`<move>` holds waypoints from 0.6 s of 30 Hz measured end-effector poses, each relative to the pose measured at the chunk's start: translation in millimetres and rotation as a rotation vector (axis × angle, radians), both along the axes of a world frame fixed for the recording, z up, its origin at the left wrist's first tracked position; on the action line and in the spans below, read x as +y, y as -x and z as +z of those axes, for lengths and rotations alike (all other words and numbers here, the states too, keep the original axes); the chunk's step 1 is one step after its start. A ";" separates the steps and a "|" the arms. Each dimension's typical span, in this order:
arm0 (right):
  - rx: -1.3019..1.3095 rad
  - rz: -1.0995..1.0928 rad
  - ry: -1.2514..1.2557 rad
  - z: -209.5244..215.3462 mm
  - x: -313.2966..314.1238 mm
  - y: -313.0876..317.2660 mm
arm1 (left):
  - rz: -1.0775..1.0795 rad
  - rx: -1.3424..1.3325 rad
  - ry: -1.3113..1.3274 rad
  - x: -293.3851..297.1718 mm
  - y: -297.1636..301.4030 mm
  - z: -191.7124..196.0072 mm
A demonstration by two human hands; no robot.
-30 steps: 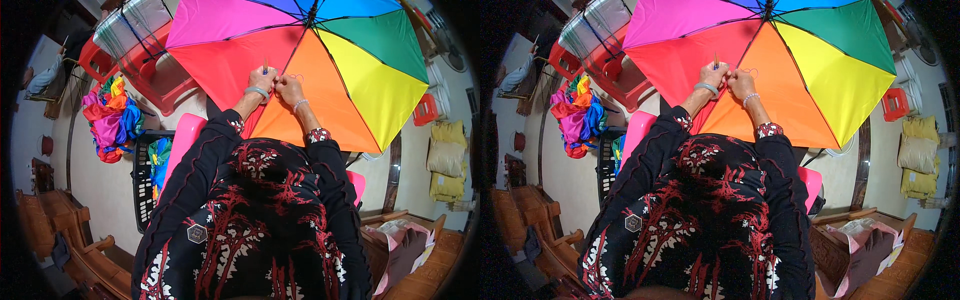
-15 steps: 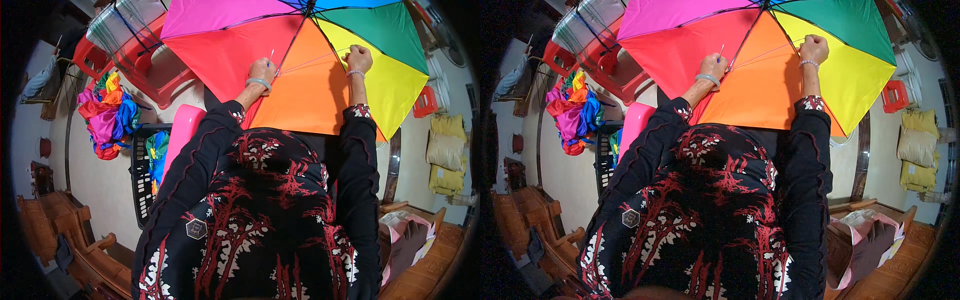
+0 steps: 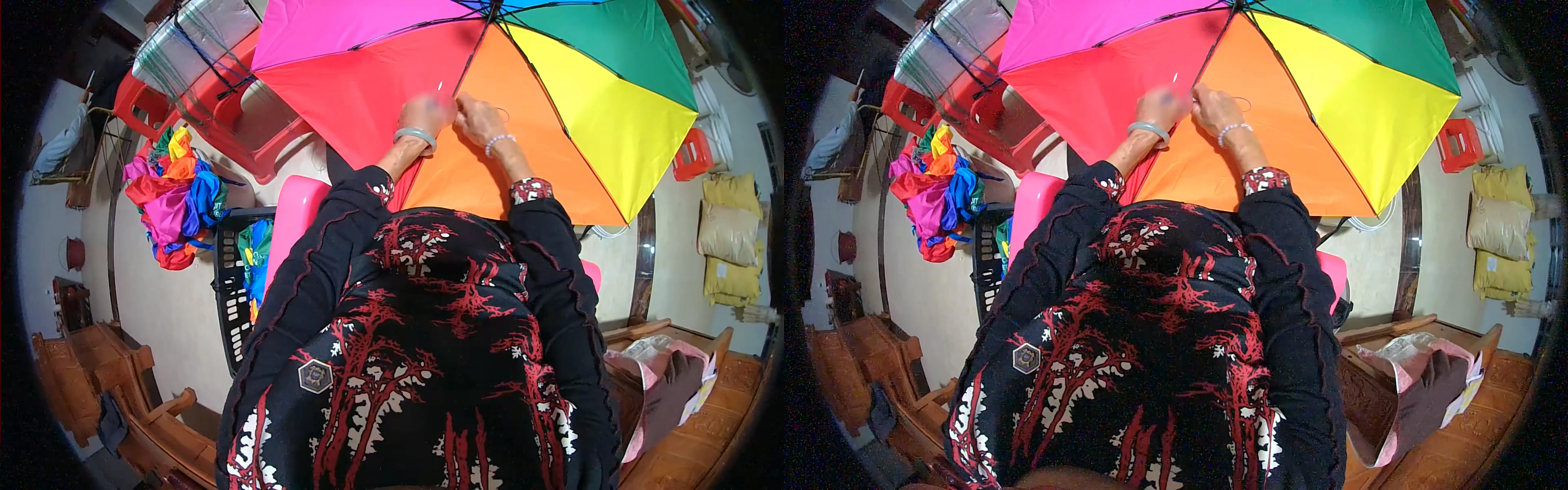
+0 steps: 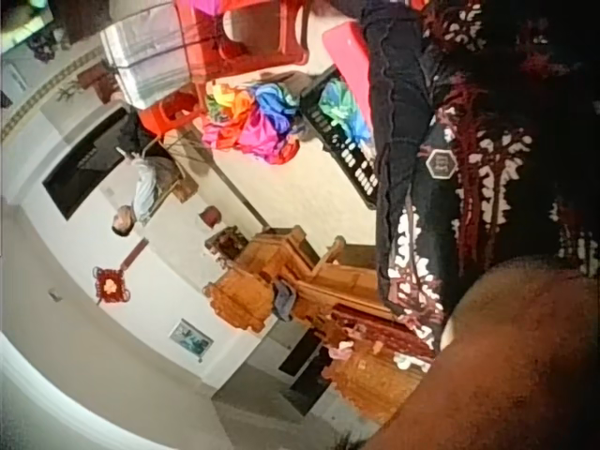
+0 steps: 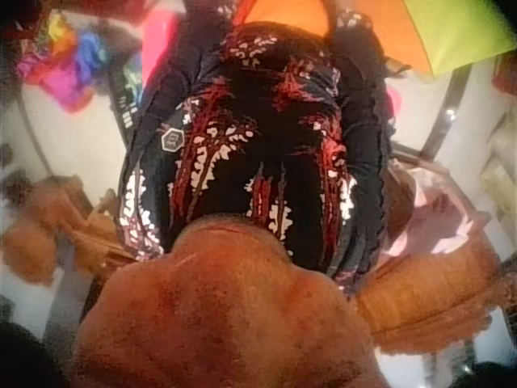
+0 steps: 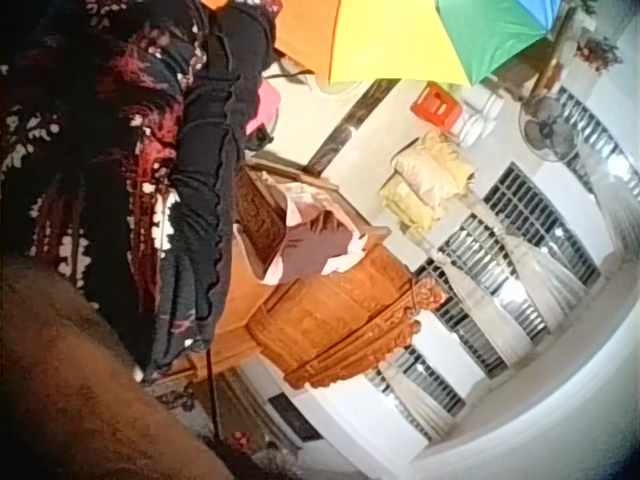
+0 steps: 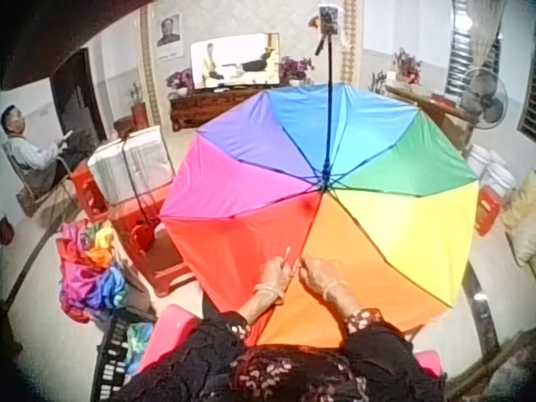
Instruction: Repairing the fabric of a multi-colored umbrella using a needle and thread.
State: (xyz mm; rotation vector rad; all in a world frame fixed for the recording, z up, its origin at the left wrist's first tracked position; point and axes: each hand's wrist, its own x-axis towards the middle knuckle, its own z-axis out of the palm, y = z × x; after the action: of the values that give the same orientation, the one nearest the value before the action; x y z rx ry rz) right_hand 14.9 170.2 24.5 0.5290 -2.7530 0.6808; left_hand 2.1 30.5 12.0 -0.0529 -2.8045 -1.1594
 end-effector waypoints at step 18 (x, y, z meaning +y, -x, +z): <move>-0.063 -0.475 0.023 -17.3 18.2 -11.2 | -0.188 -0.016 0.377 9.1 11.8 5.3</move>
State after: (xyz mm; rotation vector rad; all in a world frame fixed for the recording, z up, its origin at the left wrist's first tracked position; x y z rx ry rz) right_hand 26.1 188.4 7.2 -0.1570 -2.7645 0.6136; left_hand -9.6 39.6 17.3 -0.3445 -3.0435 -0.6425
